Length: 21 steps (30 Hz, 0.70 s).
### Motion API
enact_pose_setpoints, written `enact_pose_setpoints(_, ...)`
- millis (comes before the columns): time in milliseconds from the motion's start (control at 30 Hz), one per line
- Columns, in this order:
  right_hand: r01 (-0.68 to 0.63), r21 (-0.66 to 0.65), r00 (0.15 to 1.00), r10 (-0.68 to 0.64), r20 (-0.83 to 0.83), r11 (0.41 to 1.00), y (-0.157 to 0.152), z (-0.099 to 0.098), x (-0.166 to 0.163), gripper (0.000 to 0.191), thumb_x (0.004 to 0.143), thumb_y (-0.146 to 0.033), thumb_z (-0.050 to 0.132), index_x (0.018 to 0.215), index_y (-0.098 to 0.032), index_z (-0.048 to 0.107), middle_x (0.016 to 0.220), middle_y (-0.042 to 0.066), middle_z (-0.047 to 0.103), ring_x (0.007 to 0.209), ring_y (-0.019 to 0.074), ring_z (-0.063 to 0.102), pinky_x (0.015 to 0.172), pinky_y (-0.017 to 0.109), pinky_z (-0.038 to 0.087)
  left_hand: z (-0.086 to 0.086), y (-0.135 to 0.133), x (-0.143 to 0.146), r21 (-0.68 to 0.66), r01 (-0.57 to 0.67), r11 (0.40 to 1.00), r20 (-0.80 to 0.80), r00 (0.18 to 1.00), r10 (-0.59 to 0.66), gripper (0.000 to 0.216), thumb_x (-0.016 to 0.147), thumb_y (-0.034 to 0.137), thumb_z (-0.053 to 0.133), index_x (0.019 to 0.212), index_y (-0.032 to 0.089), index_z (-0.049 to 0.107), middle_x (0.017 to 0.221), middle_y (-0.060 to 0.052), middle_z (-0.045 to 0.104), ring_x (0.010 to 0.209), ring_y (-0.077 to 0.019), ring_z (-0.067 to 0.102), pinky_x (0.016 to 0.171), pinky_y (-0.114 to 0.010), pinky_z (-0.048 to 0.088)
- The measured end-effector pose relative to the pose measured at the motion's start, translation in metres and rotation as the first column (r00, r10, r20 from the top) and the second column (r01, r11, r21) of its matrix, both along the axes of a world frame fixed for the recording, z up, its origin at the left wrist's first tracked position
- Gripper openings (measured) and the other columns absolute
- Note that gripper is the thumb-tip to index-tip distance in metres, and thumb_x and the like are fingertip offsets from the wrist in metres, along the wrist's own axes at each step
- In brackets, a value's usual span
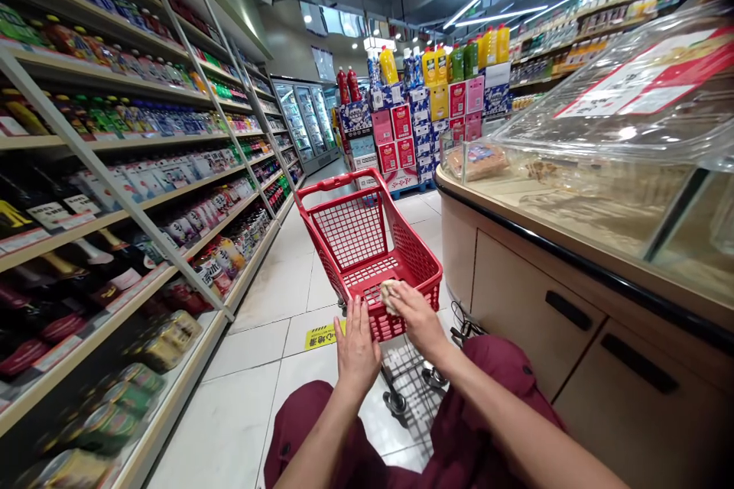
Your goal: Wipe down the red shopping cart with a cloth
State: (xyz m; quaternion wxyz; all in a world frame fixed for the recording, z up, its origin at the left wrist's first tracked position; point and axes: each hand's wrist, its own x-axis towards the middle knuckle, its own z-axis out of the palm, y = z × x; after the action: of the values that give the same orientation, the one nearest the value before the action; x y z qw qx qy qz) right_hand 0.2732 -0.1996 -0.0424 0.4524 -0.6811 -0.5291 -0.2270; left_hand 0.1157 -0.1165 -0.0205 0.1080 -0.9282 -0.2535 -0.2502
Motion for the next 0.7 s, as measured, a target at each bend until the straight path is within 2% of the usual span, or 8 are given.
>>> enact_pose_setpoints(167,0.254,0.044,0.958,-0.245,-0.15,0.966,-0.012,0.0,0.029,0.043,0.082,-0.009,0.033,0.115,-0.023,0.056,0.127,0.006,0.051,0.126,0.0203,0.035,0.101,0.049,0.033,-0.001,0.001,0.002,-0.005,-0.009,1.0,0.011,1.0,0.009,0.073,0.067,0.009,0.045,0.136,0.009,0.02,0.141,-0.017,0.029,0.133,-0.0251,0.018,0.106,-0.052,0.017)
enact_pose_setpoints(233,0.208,0.053,0.971,-0.2,-0.132,0.977,-0.007,-0.001,0.016,0.045,0.083,-0.007,0.032,0.119,-0.023,0.053,0.129,0.006,0.049,0.126,0.019,0.035,0.103,0.048,0.032,-0.001,0.0,0.003,-0.017,-0.009,1.0,0.009,1.0,0.009,0.073,0.068,0.009,0.045,0.136,0.009,0.02,0.141,-0.017,0.028,0.133,-0.0251,0.018,0.106,-0.051,0.017)
enact_pose_setpoints(367,-0.002,0.022,1.0,0.002,-0.004,1.0,0.008,-0.003,-0.016,0.043,0.084,-0.008,0.034,0.119,-0.024,0.053,0.13,0.005,0.048,0.126,0.0167,0.035,0.102,0.043,0.034,0.0,0.001,0.002,-0.024,0.009,1.0,-0.004,1.0,-0.009,0.07,0.069,0.01,0.044,0.136,0.009,0.021,0.142,-0.016,0.027,0.133,-0.0245,0.018,0.106,-0.051,0.016)
enact_pose_setpoints(433,0.026,0.022,1.0,-0.026,-0.012,0.999,0.006,-0.002,-0.012,0.041,0.083,-0.008,0.036,0.116,-0.023,0.056,0.127,0.006,0.051,0.125,0.0178,0.036,0.101,0.043,0.035,0.0,0.002,0.0,-0.026,0.003,1.0,0.011,1.0,-0.003,0.069,0.07,0.01,0.043,0.136,0.009,0.022,0.142,-0.015,0.027,0.133,-0.0244,0.019,0.106,-0.052,0.016)
enact_pose_setpoints(533,0.183,0.035,0.979,-0.179,-0.098,0.982,0.002,0.0,0.0,0.039,0.083,-0.01,0.038,0.116,-0.02,0.056,0.127,0.009,0.05,0.126,0.0209,0.035,0.101,0.047,0.034,-0.002,0.003,0.0,-0.024,-0.008,1.0,0.048,0.999,0.009,0.067,0.072,0.011,0.043,0.135,0.009,0.023,0.142,-0.015,0.029,0.133,-0.0245,0.019,0.106,-0.051,0.017)
enact_pose_setpoints(567,0.197,0.035,0.976,-0.193,-0.106,0.98,0.003,0.001,-0.001,0.04,0.083,-0.01,0.038,0.117,-0.02,0.055,0.128,0.009,0.049,0.126,0.0209,0.035,0.101,0.047,0.033,-0.002,0.003,0.001,-0.022,-0.008,1.0,0.056,0.998,0.009,0.067,0.071,0.011,0.043,0.135,0.008,0.024,0.141,-0.015,0.029,0.133,-0.0245,0.019,0.106,-0.05,0.017)
enact_pose_setpoints(600,0.173,0.033,0.982,-0.17,-0.089,0.984,0.006,0.001,-0.006,0.041,0.083,-0.009,0.037,0.118,-0.021,0.054,0.129,0.008,0.048,0.126,0.0202,0.035,0.102,0.046,0.033,-0.003,0.003,0.001,-0.018,-0.005,1.0,0.058,0.998,0.006,0.067,0.071,0.011,0.044,0.135,0.008,0.024,0.141,-0.016,0.03,0.133,-0.0244,0.019,0.107,-0.049,0.018)
enact_pose_setpoints(700,-0.012,0.005,0.999,0.011,0.043,1.0,0.017,0.002,-0.029,0.043,0.084,-0.007,0.036,0.119,-0.023,0.053,0.129,0.006,0.049,0.125,0.0171,0.036,0.102,0.042,0.034,-0.002,0.008,-0.002,-0.002,0.018,1.0,0.035,0.999,-0.018,0.066,0.07,0.011,0.044,0.134,0.007,0.027,0.14,-0.015,0.032,0.132,-0.0241,0.021,0.107,-0.049,0.016)
